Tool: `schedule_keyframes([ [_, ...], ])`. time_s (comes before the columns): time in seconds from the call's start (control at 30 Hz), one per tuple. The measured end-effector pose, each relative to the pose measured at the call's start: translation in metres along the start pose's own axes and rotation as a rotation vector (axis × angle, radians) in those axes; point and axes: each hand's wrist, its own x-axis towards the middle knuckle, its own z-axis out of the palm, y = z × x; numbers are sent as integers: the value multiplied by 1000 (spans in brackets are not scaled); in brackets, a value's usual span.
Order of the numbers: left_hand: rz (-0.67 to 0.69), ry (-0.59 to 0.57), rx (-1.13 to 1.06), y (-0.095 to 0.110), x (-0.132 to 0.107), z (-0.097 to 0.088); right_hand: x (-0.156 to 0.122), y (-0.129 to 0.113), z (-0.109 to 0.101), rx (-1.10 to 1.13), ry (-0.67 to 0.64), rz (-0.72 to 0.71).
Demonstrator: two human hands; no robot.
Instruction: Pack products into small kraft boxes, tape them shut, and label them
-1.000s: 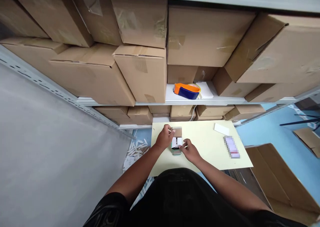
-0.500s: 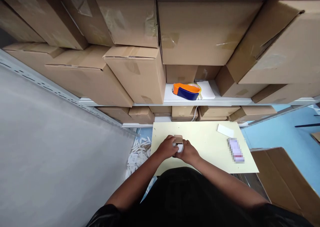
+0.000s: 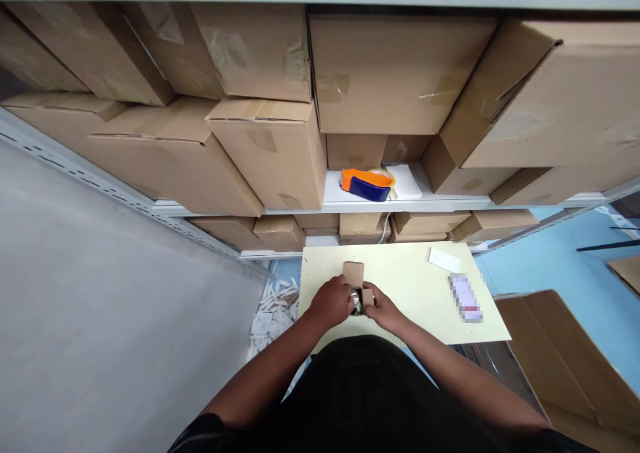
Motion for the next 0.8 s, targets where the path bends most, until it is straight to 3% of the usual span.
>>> schedule_keyframes([
  [0.17,-190,52,-61,12,18,17,6,6,9,-238,-49,-47],
  [0.3,-218,118,-117,15,24,29,15,17,11,-405,3,-170],
  [0.4,-218,115,-106,19,21,25,20,23,8,-496,-17,-233],
  [0.53,-226,52,-64,26,13,11,22,21,4,-588,-59,-292],
  [0.63,-311,-45,84,30,14,3,23,18,6,-673,-81,-294],
  [0.73,-411,-175,201,33,19,2,24,19,10,-777,-102,-241],
  [0.8,-416,-200,209,35,21,6,25,23,12,-816,-100,-221],
])
